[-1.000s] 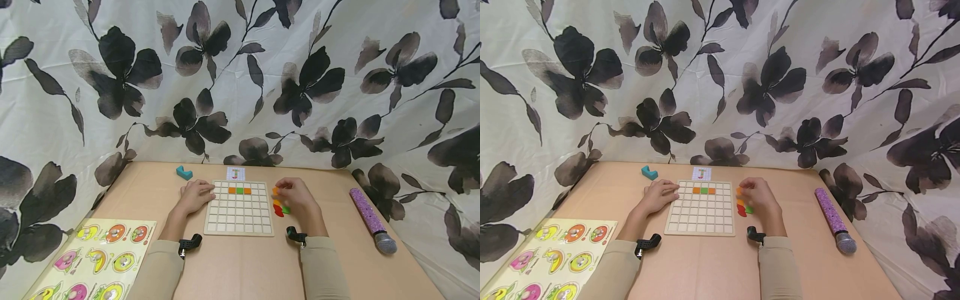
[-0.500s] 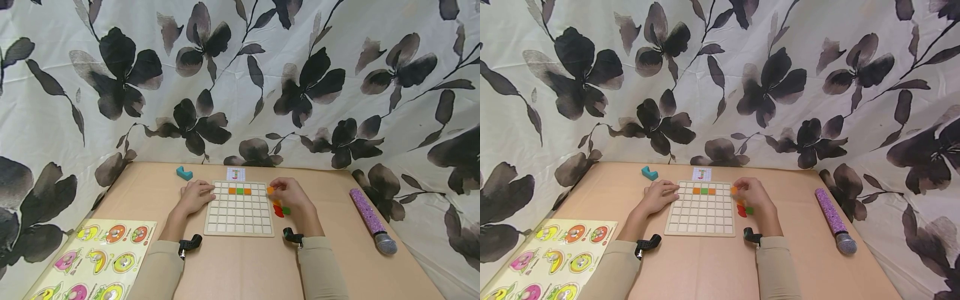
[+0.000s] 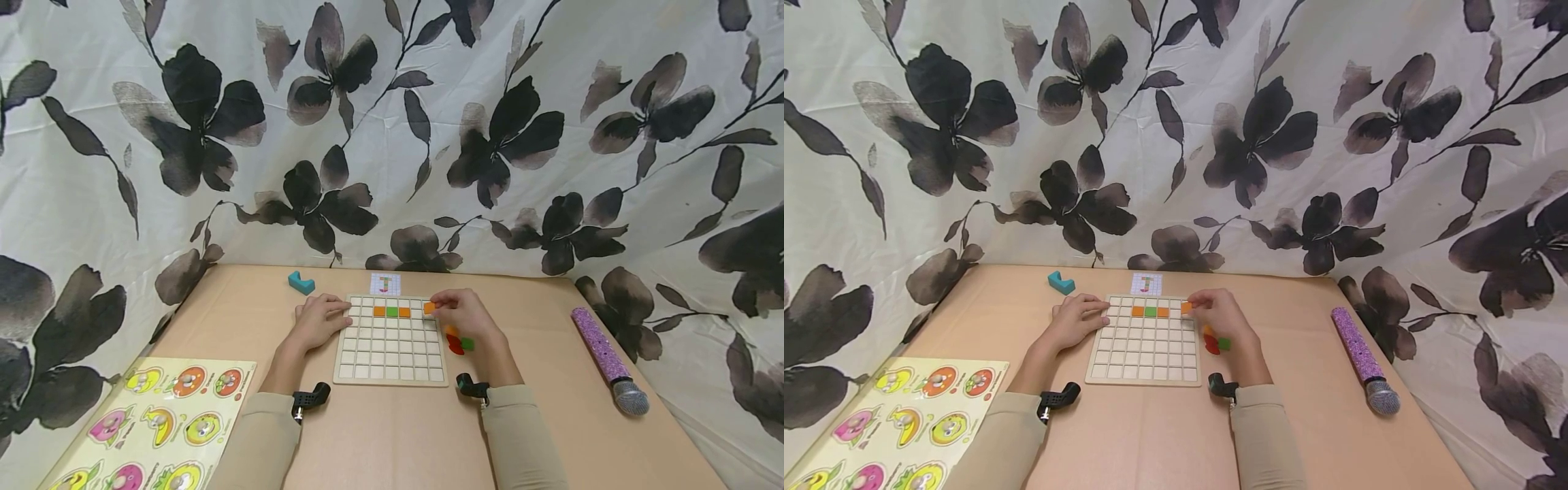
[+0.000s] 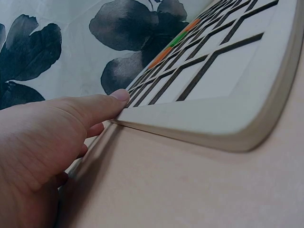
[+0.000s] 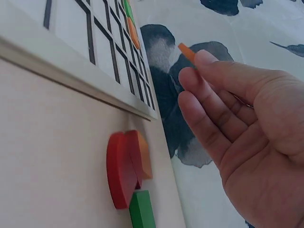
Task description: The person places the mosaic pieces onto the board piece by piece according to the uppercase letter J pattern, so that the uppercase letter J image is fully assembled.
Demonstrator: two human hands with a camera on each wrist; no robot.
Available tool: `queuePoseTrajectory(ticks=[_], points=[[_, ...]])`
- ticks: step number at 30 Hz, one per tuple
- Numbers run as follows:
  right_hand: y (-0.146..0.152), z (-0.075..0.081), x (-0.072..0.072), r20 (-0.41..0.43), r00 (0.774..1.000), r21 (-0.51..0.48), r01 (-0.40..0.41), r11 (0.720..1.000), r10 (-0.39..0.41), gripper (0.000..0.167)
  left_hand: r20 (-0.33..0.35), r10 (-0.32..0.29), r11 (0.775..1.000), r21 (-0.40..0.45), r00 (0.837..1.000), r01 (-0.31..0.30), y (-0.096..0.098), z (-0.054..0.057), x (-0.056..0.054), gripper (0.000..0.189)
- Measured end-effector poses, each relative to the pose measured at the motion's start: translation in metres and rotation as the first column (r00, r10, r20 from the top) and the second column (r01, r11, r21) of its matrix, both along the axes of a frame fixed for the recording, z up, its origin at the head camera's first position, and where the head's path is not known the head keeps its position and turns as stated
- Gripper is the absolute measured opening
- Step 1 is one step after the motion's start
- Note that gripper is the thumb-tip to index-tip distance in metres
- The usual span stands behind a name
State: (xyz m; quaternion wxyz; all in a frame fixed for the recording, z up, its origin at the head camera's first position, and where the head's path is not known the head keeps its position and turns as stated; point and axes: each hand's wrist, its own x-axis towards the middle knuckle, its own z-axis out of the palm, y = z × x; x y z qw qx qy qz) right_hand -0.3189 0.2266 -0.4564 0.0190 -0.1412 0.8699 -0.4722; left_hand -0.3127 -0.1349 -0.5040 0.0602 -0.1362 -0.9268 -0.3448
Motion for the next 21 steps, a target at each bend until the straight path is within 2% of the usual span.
queuePoseTrajectory(ticks=[8, 15, 21], points=[[-0.013, -0.001, -0.002, -0.030, 0.999, -0.018, -0.014, 1.000, 0.014, 0.022, -0.001, 0.004, 1.000, 0.010, 1.000, -0.004, 0.001, 0.001, 0.001, 0.042], [-0.027, -0.003, -0.004, -0.086, 0.995, 0.025, -0.054, 0.998, 0.056, 0.023, -0.003, 0.001, 1.000, 0.020, 1.000, -0.001, 0.001, 0.001, 0.000, 0.042], [-0.037, -0.005, -0.001, -0.089, 0.993, 0.039, -0.070, 0.997, 0.073, 0.023, 0.004, -0.002, 1.000, 0.016, 1.000, 0.002, 0.000, 0.000, 0.001, 0.042]])
